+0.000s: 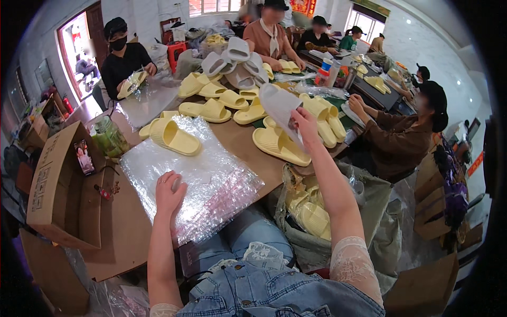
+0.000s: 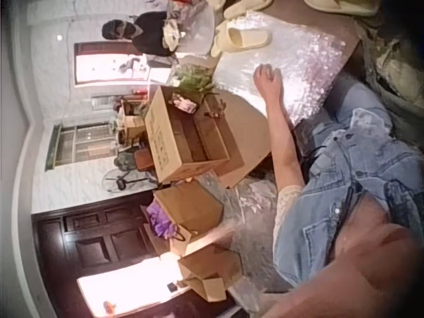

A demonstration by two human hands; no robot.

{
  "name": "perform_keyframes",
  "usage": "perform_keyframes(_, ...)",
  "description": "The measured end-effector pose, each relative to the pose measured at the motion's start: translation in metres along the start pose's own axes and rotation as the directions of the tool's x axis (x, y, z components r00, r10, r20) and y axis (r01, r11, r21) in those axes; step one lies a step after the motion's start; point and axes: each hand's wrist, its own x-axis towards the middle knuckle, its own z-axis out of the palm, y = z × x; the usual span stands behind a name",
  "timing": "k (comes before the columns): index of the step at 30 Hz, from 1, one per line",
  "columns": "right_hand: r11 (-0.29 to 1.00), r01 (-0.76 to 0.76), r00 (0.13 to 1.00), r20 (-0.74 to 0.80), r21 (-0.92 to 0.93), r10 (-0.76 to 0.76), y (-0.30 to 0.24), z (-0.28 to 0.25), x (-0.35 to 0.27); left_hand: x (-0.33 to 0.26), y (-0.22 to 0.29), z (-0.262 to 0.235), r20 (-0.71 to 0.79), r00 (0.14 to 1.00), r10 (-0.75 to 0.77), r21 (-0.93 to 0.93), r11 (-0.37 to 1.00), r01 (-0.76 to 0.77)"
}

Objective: The person wraps pairs of yellow and white plastic slippers in clear plastic bags. They pick up a pair, place it into a bag, and then set the packaged item aside. The process is repeated continuously with different pairs of slippers.

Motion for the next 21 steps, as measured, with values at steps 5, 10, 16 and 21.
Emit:
perform_keyframes(5, 0.997, -0.022, 0.999, -0.033, 0.075, 0.024, -0.041, 0.073, -0.028, 0.000, 0.006, 0.000, -0.004, 1.000, -0.024, -0.015, 1.000, 0.024)
perform_keyframes(10, 0.983, -0.107, 0.978, 0.195, 0.148, 0.077, -0.052, 0.154, -0.096, -0.001, 0.005, -0.004, 0.002, 0.999, -0.050, -0.023, 0.999, 0.050)
perform_keyframes(16, 0.996, -0.083, 0.778, 0.624, -0.015, 0.074, 0.034, 0.198, -0.139, 0.002, 0.003, -0.001, 0.057, 0.998, -0.030, 0.004, 1.000, 0.030)
perform_keyframes(21, 0.872, 0.295, 0.905, 0.407, -0.391, -0.124, 0.047, 0.176, -0.132, -0.002, 0.002, -0.005, 0.012, 1.000, -0.028, 0.008, 1.000, 0.028)
